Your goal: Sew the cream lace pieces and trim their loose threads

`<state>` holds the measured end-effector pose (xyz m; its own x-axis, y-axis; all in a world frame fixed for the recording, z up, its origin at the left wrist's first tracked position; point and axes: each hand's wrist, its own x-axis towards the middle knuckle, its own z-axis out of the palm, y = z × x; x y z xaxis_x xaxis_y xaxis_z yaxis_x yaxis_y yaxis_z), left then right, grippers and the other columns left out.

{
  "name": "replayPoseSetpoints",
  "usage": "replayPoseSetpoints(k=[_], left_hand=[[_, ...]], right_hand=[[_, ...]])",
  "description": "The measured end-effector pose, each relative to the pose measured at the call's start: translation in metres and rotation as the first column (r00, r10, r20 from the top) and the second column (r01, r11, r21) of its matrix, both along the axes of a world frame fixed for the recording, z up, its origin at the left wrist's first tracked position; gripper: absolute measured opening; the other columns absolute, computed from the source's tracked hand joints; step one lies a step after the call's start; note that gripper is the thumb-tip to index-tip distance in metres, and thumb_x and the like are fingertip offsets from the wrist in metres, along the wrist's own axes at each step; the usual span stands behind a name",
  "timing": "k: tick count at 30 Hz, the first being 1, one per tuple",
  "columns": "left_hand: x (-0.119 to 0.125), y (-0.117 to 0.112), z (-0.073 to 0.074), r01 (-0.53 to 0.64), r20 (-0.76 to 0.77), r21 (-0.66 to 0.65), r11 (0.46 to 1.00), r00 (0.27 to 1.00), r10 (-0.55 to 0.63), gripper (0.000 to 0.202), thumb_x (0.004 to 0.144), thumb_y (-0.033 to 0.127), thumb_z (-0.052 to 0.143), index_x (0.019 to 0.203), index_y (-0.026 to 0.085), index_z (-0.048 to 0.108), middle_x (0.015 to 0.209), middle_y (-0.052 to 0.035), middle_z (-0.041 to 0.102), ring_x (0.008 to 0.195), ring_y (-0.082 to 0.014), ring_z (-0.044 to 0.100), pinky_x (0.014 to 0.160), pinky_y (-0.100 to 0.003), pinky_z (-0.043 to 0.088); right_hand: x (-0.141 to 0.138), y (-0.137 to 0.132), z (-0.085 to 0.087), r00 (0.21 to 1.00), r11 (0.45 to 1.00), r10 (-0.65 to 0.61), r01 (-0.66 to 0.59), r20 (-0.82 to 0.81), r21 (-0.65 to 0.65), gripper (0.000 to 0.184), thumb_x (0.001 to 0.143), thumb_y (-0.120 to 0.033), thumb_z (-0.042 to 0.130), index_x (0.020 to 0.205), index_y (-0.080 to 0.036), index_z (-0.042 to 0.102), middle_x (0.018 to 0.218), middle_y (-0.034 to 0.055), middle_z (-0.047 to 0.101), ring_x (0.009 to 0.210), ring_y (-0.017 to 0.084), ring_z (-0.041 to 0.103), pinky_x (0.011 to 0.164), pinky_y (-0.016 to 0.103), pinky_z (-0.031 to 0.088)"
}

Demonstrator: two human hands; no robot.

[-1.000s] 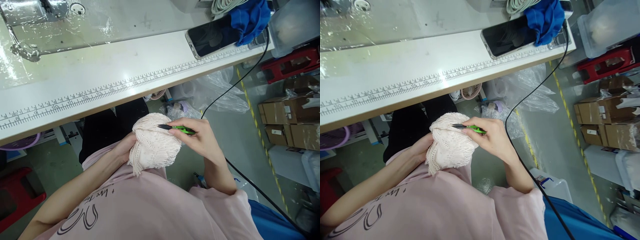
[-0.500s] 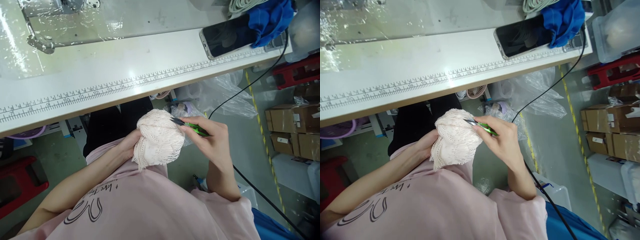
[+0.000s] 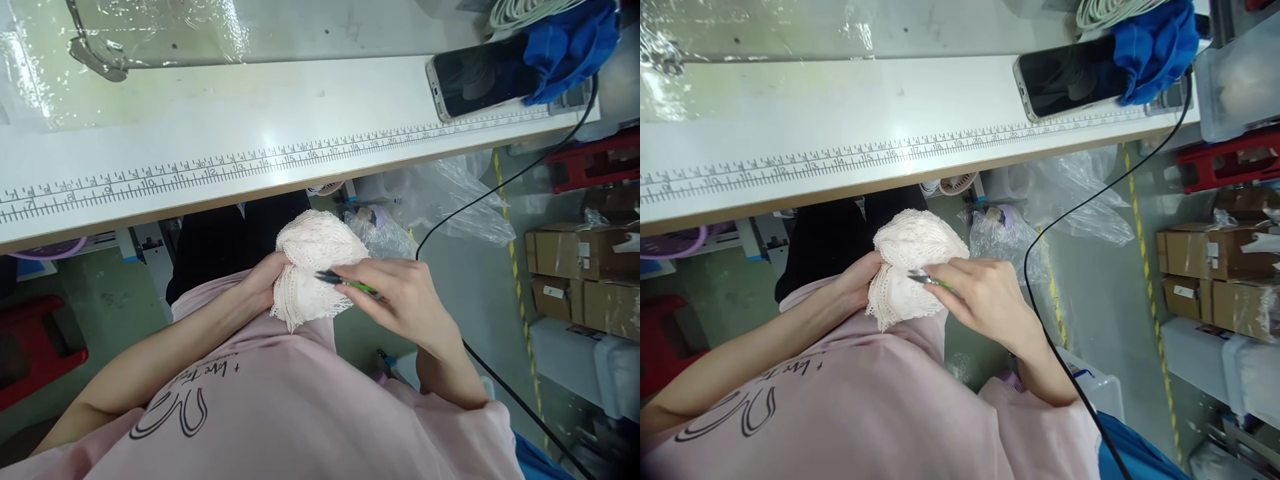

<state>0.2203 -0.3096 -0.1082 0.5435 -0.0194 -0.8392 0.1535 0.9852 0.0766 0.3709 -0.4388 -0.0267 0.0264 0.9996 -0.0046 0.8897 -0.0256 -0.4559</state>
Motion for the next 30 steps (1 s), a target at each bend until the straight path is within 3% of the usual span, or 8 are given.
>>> replayPoseSetpoints(k=[4,7,15,21,30], left_hand=[[-0.003,0.003,0.006,0.043,0.074,-0.010,0.999,0.996,-0.042,0.032,0.075,0.009,0.068,0.107,0.007,0.071,0.101,-0.0148,0.076,0.090,-0.0272,0.073,0.080,-0.036,0.061],[-0.004,0.004,0.009,0.046,0.072,-0.028,0.999,0.996,-0.044,0.033,0.077,0.013,0.070,0.109,0.007,0.070,0.103,-0.0148,0.076,0.092,-0.0272,0.073,0.078,-0.035,0.062],[-0.005,0.005,0.008,0.064,0.077,-0.053,0.997,0.995,-0.060,0.036,0.077,0.013,0.071,0.113,0.008,0.070,0.102,-0.0127,0.077,0.090,-0.0265,0.074,0.078,-0.036,0.062],[-0.004,0.005,0.010,0.081,0.117,-0.018,0.997,0.990,-0.079,0.035,0.078,0.013,0.070,0.112,0.009,0.070,0.103,-0.0119,0.077,0.092,-0.0255,0.073,0.079,-0.034,0.062],[-0.006,0.004,0.011,0.092,0.159,-0.023,0.996,0.983,-0.087,0.036,0.079,0.013,0.068,0.115,0.010,0.069,0.107,-0.0125,0.076,0.096,-0.0261,0.073,0.081,-0.034,0.061]], right_hand=[[0.006,0.010,-0.007,0.955,0.947,-0.279,0.258,0.099,0.190,0.019,0.093,-0.030,0.065,0.108,-0.020,0.072,0.085,0.0027,0.077,0.062,0.013,0.066,0.054,0.025,0.040],[0.013,0.010,-0.003,0.927,0.900,-0.375,0.358,0.024,0.249,0.020,0.090,-0.028,0.069,0.108,-0.022,0.072,0.091,0.0029,0.077,0.066,0.015,0.067,0.056,0.026,0.044],[0.019,-0.005,0.014,0.906,0.918,-0.361,0.387,-0.221,0.086,0.016,0.086,-0.025,0.073,0.102,-0.024,0.074,0.089,0.0009,0.076,0.063,0.013,0.063,0.054,0.025,0.044],[0.016,0.007,0.008,0.860,0.928,-0.357,0.372,-0.365,-0.032,0.015,0.088,-0.030,0.070,0.099,-0.020,0.075,0.078,0.0002,0.072,0.052,0.008,0.050,0.047,0.023,0.038],[0.013,0.016,-0.001,0.834,0.937,-0.334,0.346,-0.438,-0.054,0.015,0.088,-0.031,0.070,0.098,-0.022,0.075,0.081,-0.0002,0.073,0.059,0.009,0.056,0.046,0.022,0.036]])
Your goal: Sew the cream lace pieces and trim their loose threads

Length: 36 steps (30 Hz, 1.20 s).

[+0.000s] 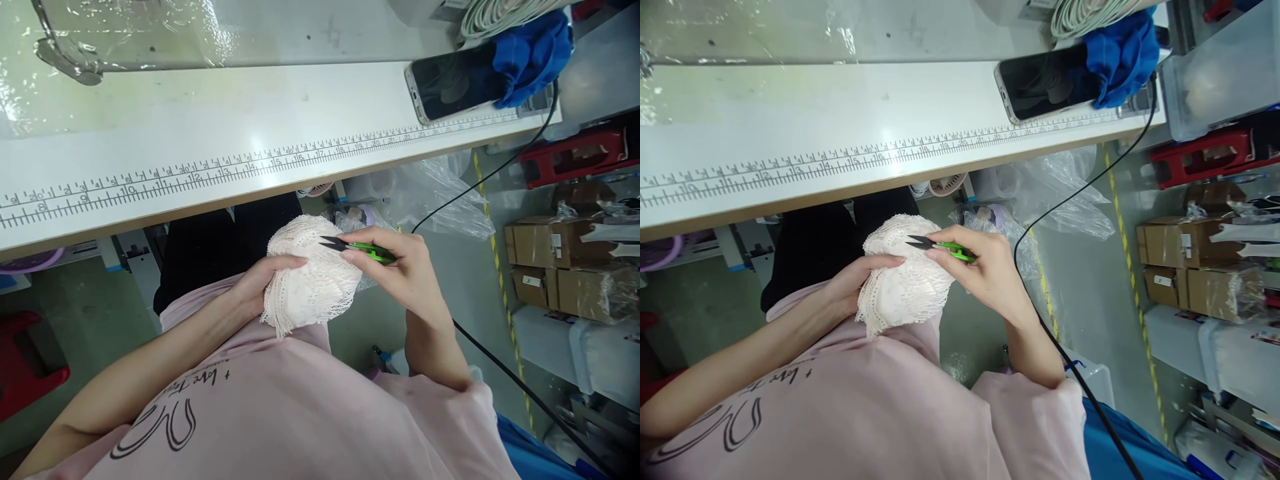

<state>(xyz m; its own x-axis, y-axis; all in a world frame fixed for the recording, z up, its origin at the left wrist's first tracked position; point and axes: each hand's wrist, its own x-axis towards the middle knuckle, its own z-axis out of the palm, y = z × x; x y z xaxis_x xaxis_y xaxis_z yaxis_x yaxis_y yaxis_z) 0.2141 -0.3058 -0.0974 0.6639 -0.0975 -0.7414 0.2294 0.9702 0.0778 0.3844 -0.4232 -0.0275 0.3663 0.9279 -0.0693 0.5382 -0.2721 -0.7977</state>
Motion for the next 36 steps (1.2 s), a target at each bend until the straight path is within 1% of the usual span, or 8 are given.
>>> replayPoseSetpoints(k=[6,12,17,21,27,29,33,36], left_hand=[[0.000,0.001,0.001,-0.005,-0.014,0.006,1.000,1.000,0.005,0.038,0.079,0.013,0.068,0.117,0.009,0.067,0.106,-0.0128,0.076,0.096,-0.0261,0.073,0.081,-0.034,0.061],[0.001,0.000,0.002,0.020,0.020,0.003,1.000,1.000,-0.020,0.038,0.078,0.012,0.070,0.116,0.010,0.067,0.105,-0.0121,0.077,0.096,-0.0259,0.073,0.081,-0.033,0.061],[-0.001,-0.001,0.001,0.041,0.032,0.009,0.999,0.999,-0.042,0.044,0.078,0.014,0.071,0.121,0.010,0.065,0.109,-0.0126,0.076,0.101,-0.0265,0.072,0.083,-0.032,0.060],[-0.001,-0.001,0.000,0.068,0.044,-0.004,0.998,0.997,-0.068,0.049,0.077,0.015,0.071,0.125,0.009,0.063,0.112,-0.0139,0.075,0.106,-0.0293,0.070,0.087,-0.036,0.058],[-0.001,-0.001,-0.001,0.065,0.034,0.001,0.998,0.997,-0.065,0.051,0.077,0.016,0.072,0.126,0.008,0.062,0.111,-0.0142,0.075,0.105,-0.0289,0.070,0.086,-0.035,0.058],[-0.001,-0.001,-0.001,0.063,0.039,0.004,0.998,0.997,-0.063,0.050,0.077,0.016,0.072,0.126,0.008,0.063,0.110,-0.0140,0.075,0.105,-0.0285,0.070,0.086,-0.035,0.059],[0.000,-0.001,0.000,0.053,0.035,0.026,0.998,0.998,-0.054,0.051,0.078,0.013,0.071,0.128,0.009,0.062,0.109,-0.0139,0.075,0.103,-0.0278,0.071,0.085,-0.035,0.059],[0.000,-0.002,0.000,0.049,0.025,0.051,0.997,0.998,-0.050,0.055,0.077,0.013,0.071,0.130,0.010,0.060,0.111,-0.0145,0.075,0.103,-0.0282,0.071,0.088,-0.036,0.058]], right_hand=[[0.005,-0.004,0.006,0.999,0.999,-0.042,0.042,0.016,-0.016,0.015,0.088,-0.031,0.070,0.096,-0.021,0.076,0.071,-0.0009,0.069,0.048,0.007,0.041,0.046,0.024,0.034],[0.007,-0.003,0.007,0.997,0.998,0.011,-0.015,-0.072,-0.059,0.017,0.088,-0.032,0.069,0.095,-0.019,0.077,0.073,0.0001,0.071,0.047,0.006,0.037,0.045,0.024,0.031],[0.008,0.000,0.006,0.994,0.999,0.017,-0.022,-0.112,-0.045,0.017,0.088,-0.033,0.069,0.096,-0.020,0.077,0.073,0.0006,0.072,0.049,0.007,0.039,0.045,0.024,0.030],[0.008,0.002,0.004,0.991,0.998,0.020,-0.027,-0.134,-0.055,0.018,0.087,-0.033,0.070,0.095,-0.020,0.077,0.073,0.0011,0.071,0.048,0.008,0.039,0.045,0.024,0.030],[0.008,0.001,0.002,0.989,1.000,0.006,-0.010,-0.147,-0.023,0.017,0.087,-0.035,0.070,0.092,-0.020,0.078,0.068,0.0009,0.070,0.047,0.008,0.040,0.044,0.025,0.030],[0.007,0.001,0.001,0.988,1.000,0.000,-0.002,-0.156,-0.012,0.016,0.087,-0.033,0.071,0.092,-0.020,0.078,0.070,0.0010,0.071,0.048,0.008,0.042,0.045,0.025,0.031],[0.004,-0.001,-0.001,0.987,0.998,-0.052,0.055,-0.153,0.020,0.014,0.086,-0.031,0.071,0.093,-0.020,0.077,0.076,0.0023,0.073,0.055,0.010,0.052,0.048,0.024,0.036],[0.003,-0.003,-0.003,0.986,0.994,-0.098,0.104,-0.133,0.041,0.014,0.086,-0.031,0.072,0.093,-0.020,0.077,0.074,0.0017,0.072,0.055,0.010,0.053,0.048,0.024,0.037]])
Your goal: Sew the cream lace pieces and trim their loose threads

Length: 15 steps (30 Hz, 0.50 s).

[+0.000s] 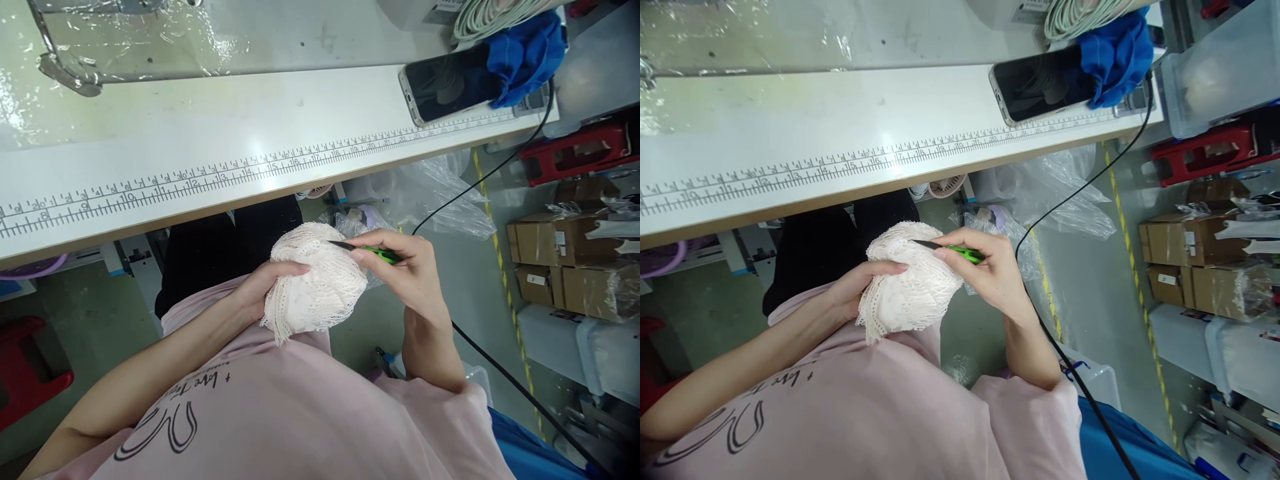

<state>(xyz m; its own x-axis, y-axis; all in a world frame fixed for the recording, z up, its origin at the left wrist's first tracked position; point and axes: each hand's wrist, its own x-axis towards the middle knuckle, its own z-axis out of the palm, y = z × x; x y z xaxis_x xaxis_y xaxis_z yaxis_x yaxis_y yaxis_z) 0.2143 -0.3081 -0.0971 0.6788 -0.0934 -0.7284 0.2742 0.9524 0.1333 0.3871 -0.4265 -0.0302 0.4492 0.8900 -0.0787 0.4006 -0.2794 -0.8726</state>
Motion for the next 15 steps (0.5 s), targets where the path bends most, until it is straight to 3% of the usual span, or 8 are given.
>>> replayPoseSetpoints(k=[7,11,15], left_hand=[[-0.0007,-0.0004,0.0008,0.004,0.000,0.008,1.000,1.000,-0.004,0.052,0.077,0.014,0.072,0.128,0.009,0.061,0.115,-0.0157,0.073,0.107,-0.0299,0.069,0.093,-0.039,0.057],[-0.0005,-0.0001,0.0003,0.016,0.010,0.008,1.000,1.000,-0.016,0.046,0.077,0.015,0.072,0.123,0.009,0.064,0.120,-0.0165,0.071,0.112,-0.0314,0.067,0.094,-0.039,0.056],[-0.0012,-0.0007,-0.0016,0.017,0.023,0.007,1.000,1.000,-0.017,0.043,0.077,0.015,0.072,0.120,0.009,0.066,0.118,-0.0154,0.072,0.110,-0.0305,0.068,0.090,-0.037,0.058]], right_hand=[[0.0007,-0.0068,0.0012,0.998,0.999,-0.041,0.040,0.057,0.012,0.012,0.083,-0.029,0.074,0.092,-0.022,0.077,0.075,0.0007,0.072,0.054,0.010,0.051,0.048,0.023,0.038],[0.0008,-0.0096,0.0042,0.998,0.999,0.013,-0.010,0.058,-0.036,0.015,0.085,-0.032,0.072,0.094,-0.021,0.077,0.065,-0.0008,0.067,0.044,0.007,0.039,0.042,0.023,0.031],[-0.0006,-0.0080,0.0061,0.997,0.998,0.054,-0.051,0.062,-0.048,0.015,0.086,-0.031,0.072,0.094,-0.019,0.076,0.070,0.0001,0.071,0.046,0.007,0.042,0.044,0.024,0.034]])
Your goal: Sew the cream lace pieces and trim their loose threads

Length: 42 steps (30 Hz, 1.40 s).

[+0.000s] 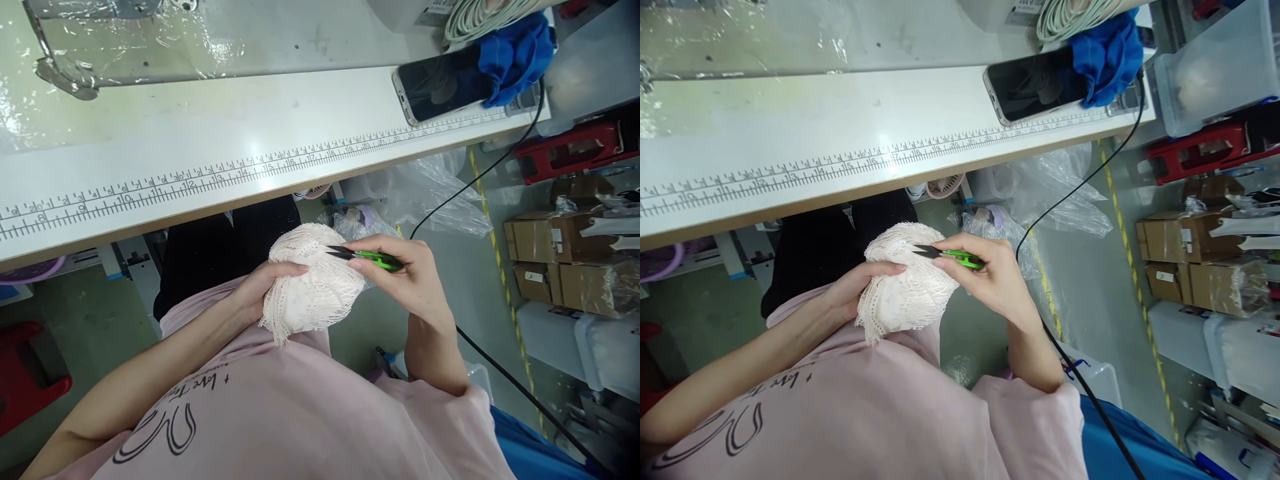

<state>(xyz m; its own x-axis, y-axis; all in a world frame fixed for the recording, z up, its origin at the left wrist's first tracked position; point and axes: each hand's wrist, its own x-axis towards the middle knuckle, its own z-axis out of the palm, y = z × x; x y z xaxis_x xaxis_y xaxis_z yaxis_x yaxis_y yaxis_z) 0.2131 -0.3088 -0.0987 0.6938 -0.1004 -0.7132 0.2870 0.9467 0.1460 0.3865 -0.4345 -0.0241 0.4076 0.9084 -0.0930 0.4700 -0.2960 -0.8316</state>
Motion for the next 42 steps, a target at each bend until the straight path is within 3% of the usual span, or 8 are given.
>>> replayPoseSetpoints(k=[6,14,18,22,27,31,36,42], left_hand=[[0.000,0.000,0.001,-0.010,-0.009,0.010,1.000,1.000,0.010,0.047,0.076,0.013,0.072,0.122,0.010,0.066,0.112,-0.0145,0.075,0.103,-0.0284,0.071,0.086,-0.035,0.059],[0.002,0.000,0.003,-0.014,-0.021,0.029,0.999,1.000,0.015,0.046,0.075,0.012,0.072,0.120,0.010,0.067,0.109,-0.0140,0.076,0.104,-0.0295,0.070,0.090,-0.036,0.058],[0.001,0.002,0.003,-0.015,-0.012,0.037,0.999,1.000,0.015,0.043,0.075,0.013,0.073,0.117,0.010,0.069,0.116,-0.0140,0.073,0.110,-0.0302,0.068,0.090,-0.036,0.059],[0.000,0.003,0.002,-0.019,-0.008,0.050,0.999,1.000,0.019,0.043,0.073,0.014,0.075,0.116,0.011,0.070,0.119,-0.0132,0.072,0.113,-0.0310,0.067,0.090,-0.036,0.059],[0.000,0.001,-0.002,-0.033,-0.054,0.082,0.996,0.998,0.037,0.040,0.069,0.011,0.073,0.108,0.010,0.072,0.111,-0.0138,0.075,0.110,-0.0325,0.068,0.092,-0.038,0.058],[0.003,0.001,-0.003,-0.100,-0.084,0.124,0.987,0.990,0.110,0.037,0.065,0.008,0.071,0.101,0.010,0.073,0.107,-0.0126,0.076,0.107,-0.0309,0.069,0.094,-0.038,0.057],[0.004,0.000,-0.005,-0.153,-0.088,0.144,0.978,0.982,0.166,0.038,0.061,0.008,0.074,0.098,0.012,0.073,0.101,-0.0107,0.077,0.106,-0.0307,0.070,0.096,-0.039,0.057],[0.001,0.001,-0.009,-0.172,-0.104,0.171,0.970,0.976,0.192,0.045,0.050,0.005,0.073,0.095,0.013,0.074,0.100,-0.0094,0.077,0.107,-0.0327,0.069,0.094,-0.040,0.058]], right_hand=[[-0.002,0.003,-0.002,0.999,0.999,0.038,-0.038,0.029,0.013,0.018,0.087,-0.033,0.072,0.099,-0.021,0.076,0.085,0.0028,0.076,0.057,0.010,0.055,0.052,0.025,0.043],[-0.002,0.003,-0.001,0.999,0.999,0.049,-0.049,0.014,0.019,0.017,0.087,-0.032,0.071,0.099,-0.021,0.076,0.086,0.0026,0.077,0.062,0.012,0.062,0.053,0.024,0.045],[0.002,0.000,0.000,0.999,0.997,0.043,-0.041,-0.030,0.071,0.017,0.085,-0.031,0.072,0.099,-0.022,0.076,0.082,0.0025,0.076,0.054,0.010,0.056,0.047,0.024,0.041],[0.003,-0.005,0.000,0.995,0.997,-0.047,0.041,0.088,0.069,0.018,0.086,-0.028,0.073,0.102,-0.022,0.076,0.078,0.0009,0.074,0.051,0.009,0.052,0.046,0.024,0.038],[0.002,-0.011,0.003,0.986,0.992,0.121,-0.123,0.118,0.018,0.019,0.086,-0.027,0.073,0.103,-0.020,0.074,0.093,0.0034,0.077,0.066,0.011,0.066,0.052,0.022,0.045],[0.003,-0.015,0.008,0.977,0.986,0.164,-0.167,0.137,0.007,0.019,0.086,-0.027,0.073,0.104,-0.020,0.074,0.093,0.0039,0.078,0.069,0.012,0.069,0.057,0.022,0.050],[0.006,-0.020,0.010,0.978,0.996,0.040,-0.056,0.205,0.071,0.020,0.085,-0.026,0.074,0.105,-0.023,0.075,0.092,0.0030,0.078,0.062,0.011,0.064,0.053,0.022,0.047],[0.006,-0.027,0.009,0.949,0.982,-0.163,0.130,0.271,0.134,0.019,0.082,-0.026,0.077,0.101,-0.024,0.077,0.073,-0.0012,0.072,0.052,0.009,0.052,0.048,0.023,0.039]])
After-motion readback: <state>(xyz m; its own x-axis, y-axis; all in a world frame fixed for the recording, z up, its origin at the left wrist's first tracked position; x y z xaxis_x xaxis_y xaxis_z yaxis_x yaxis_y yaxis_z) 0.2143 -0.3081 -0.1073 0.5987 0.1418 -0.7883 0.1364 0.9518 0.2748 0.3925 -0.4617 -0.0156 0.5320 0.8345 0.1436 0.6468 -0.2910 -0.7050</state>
